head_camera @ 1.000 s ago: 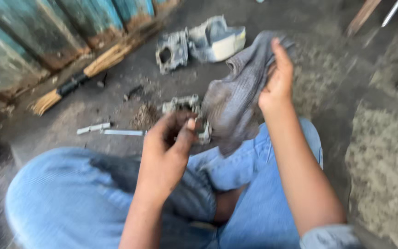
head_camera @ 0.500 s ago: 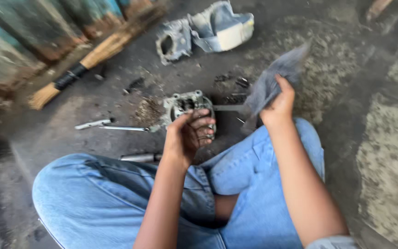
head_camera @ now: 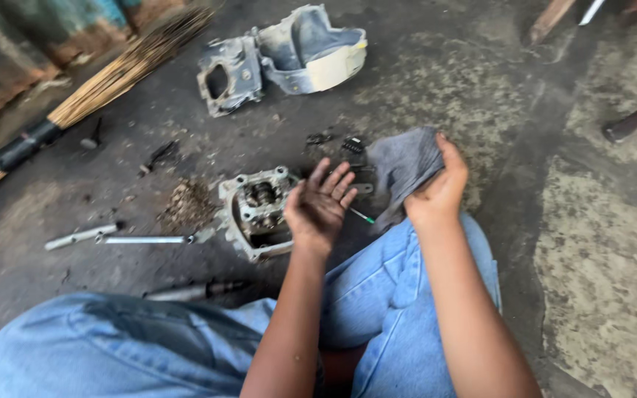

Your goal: The person sits on the floor and cleans a disassembled engine cylinder head using a rag. They wipe the exterior and interior surfaces of the metal part, handling it with both hands to remove dirt and grime.

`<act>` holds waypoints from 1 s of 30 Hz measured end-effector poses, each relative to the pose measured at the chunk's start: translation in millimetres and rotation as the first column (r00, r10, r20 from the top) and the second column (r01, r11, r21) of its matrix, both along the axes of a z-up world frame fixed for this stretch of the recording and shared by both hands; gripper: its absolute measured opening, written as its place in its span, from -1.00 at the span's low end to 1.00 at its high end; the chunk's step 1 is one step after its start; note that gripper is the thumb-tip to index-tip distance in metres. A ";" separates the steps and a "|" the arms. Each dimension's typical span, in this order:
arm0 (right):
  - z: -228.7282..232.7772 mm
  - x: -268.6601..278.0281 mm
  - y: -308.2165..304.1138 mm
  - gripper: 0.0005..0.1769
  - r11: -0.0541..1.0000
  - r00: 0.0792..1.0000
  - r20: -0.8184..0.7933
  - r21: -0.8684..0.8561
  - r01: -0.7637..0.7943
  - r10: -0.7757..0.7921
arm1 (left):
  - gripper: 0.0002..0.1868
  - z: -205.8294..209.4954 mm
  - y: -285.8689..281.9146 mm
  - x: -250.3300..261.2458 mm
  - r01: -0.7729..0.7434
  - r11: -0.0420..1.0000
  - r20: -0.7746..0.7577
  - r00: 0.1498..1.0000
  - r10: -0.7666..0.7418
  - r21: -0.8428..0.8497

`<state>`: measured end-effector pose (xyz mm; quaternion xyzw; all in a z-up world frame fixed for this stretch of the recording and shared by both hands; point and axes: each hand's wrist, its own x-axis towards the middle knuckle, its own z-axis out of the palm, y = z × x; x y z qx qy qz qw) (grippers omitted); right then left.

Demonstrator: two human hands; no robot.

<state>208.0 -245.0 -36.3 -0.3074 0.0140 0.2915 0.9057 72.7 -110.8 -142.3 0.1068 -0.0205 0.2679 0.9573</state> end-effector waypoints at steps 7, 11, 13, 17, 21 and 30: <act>17.8 -5.1 6.2 -0.72 0.999 0.998 -0.059 0.028 0.041 -0.039 | -0.26 0.5 -6.5 5.6 0.019 0.999 -0.232 0.973 -0.012 0.027; 25.8 -13.3 5.0 -0.77 0.988 0.992 0.021 0.092 0.125 -0.127 | -0.47 -63.1 -29.5 29.4 0.068 0.974 -0.398 0.917 0.024 0.217; 20.0 -15.2 3.3 -0.79 0.993 0.993 0.087 0.089 0.075 -0.083 | -0.54 -95.1 -39.1 23.9 0.072 0.976 -0.452 0.892 0.030 0.208; -1.2 -13.1 13.5 -0.79 0.998 0.990 0.139 0.068 0.012 -0.021 | -0.59 -104.5 -48.7 -9.9 -0.025 0.930 -0.518 0.824 0.227 0.367; -4.9 -2.4 22.1 -0.77 0.999 0.998 0.063 0.035 -0.030 0.028 | -0.54 -35.7 -47.3 -27.5 0.003 0.877 -0.438 0.867 0.237 0.481; 26.1 -9.1 -1.5 -0.78 0.991 0.992 0.107 0.124 0.052 -0.066 | -0.37 -43.3 -35.9 -0.2 0.023 0.983 -0.066 0.997 -0.036 -0.180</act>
